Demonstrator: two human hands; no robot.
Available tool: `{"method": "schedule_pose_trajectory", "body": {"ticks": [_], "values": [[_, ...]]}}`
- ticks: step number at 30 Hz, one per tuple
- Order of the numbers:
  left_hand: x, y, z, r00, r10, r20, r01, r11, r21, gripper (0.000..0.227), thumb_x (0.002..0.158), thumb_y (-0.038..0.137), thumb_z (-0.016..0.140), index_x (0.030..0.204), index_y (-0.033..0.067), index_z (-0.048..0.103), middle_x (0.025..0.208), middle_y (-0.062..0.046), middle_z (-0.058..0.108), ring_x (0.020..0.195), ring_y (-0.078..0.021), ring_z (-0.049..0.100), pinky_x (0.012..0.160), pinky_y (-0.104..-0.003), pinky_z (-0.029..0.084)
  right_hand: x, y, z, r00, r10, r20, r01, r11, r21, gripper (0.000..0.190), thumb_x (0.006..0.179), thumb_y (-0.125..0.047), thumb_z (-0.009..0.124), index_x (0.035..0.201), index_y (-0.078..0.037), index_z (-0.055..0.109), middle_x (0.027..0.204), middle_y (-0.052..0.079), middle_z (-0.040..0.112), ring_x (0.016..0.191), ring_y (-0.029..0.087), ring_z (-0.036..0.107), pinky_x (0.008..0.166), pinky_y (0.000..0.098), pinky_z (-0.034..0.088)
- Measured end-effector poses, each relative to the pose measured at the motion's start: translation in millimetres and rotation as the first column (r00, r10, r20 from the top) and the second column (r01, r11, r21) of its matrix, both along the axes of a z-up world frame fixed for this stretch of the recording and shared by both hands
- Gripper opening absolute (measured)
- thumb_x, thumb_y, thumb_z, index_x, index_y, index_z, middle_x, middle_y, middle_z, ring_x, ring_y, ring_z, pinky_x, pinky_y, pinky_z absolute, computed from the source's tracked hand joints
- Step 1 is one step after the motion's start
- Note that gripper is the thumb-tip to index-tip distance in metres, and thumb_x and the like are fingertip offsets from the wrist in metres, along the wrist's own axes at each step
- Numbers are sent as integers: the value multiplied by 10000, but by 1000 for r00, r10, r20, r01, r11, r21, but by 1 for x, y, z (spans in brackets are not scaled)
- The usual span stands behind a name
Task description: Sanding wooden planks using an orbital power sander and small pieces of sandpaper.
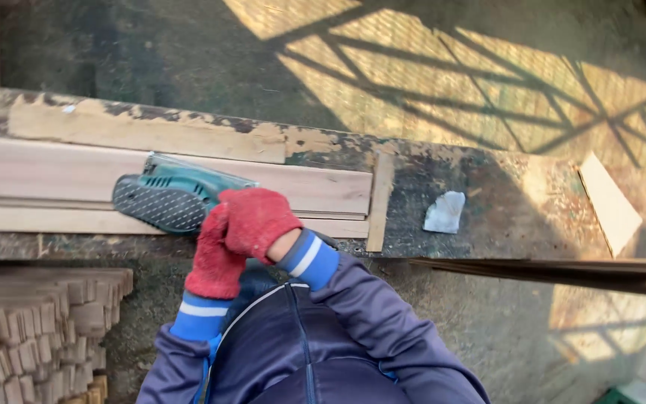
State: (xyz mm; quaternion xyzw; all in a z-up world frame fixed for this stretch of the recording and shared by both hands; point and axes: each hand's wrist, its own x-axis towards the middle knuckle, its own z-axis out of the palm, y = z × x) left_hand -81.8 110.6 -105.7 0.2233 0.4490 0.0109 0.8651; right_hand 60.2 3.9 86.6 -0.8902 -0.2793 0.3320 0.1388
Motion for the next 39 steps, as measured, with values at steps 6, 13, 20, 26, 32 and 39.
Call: {"method": "schedule_pose_trajectory", "body": {"ticks": [6, 13, 20, 26, 32, 39], "values": [[-5, -35, 4, 998, 24, 50, -25, 1000, 9, 369, 963, 396, 667, 1201, 124, 741, 1192, -170, 757, 981, -305, 767, 782, -359, 649, 4, -39, 2, 998, 12, -64, -7, 997, 81, 372, 832, -398, 464, 892, -173, 753, 828, 89, 777, 908, 352, 776, 751, 515, 633], [37, -156, 56, 994, -100, -51, 93, 988, -124, 396, 915, 382, 729, 1237, 150, 740, 1174, -105, 773, 934, -233, 770, 770, -323, 627, 8, -132, -30, 999, -35, 13, 34, 997, 67, 357, 867, -394, 351, 916, -203, 650, 834, 122, 721, 860, 423, 730, 728, 514, 610], [69, -271, 44, 981, -192, -31, 186, 973, -137, 479, 807, 296, 897, 1237, 147, 750, 1083, -49, 781, 873, -178, 756, 803, -312, 630, 28, -218, -11, 998, -24, 56, 33, 988, -153, 374, 830, -432, 338, 995, -297, 645, 929, 34, 737, 956, 336, 730, 799, 473, 610], [109, -343, 66, 986, -143, 91, 153, 982, -111, 436, 922, 198, 749, 1304, -3, 692, 1189, -134, 749, 1108, -229, 726, 985, -298, 591, 55, -269, 0, 989, -129, 71, 144, 947, -289, 459, 829, -388, 361, 1146, -298, 680, 949, 130, 745, 1000, 411, 719, 851, 524, 599], [141, -367, 74, 953, -200, 228, 226, 970, -93, 474, 834, 150, 899, 1254, 18, 724, 1187, -212, 732, 1080, -303, 726, 903, -359, 629, 78, -332, -22, 998, -18, 54, 24, 992, -121, 577, 623, -402, 894, 1111, -162, 702, 1146, 73, 756, 981, 325, 724, 818, 438, 564], [137, -372, 70, 984, -5, 179, 65, 941, -333, 556, 743, 51, 970, 1210, -67, 693, 1053, -284, 726, 943, -393, 740, 745, -474, 669, 74, -309, 7, 994, -82, 76, 94, 982, -163, 438, 749, -369, 657, 1119, -151, 740, 1033, 152, 772, 994, 403, 728, 857, 513, 574]]}}
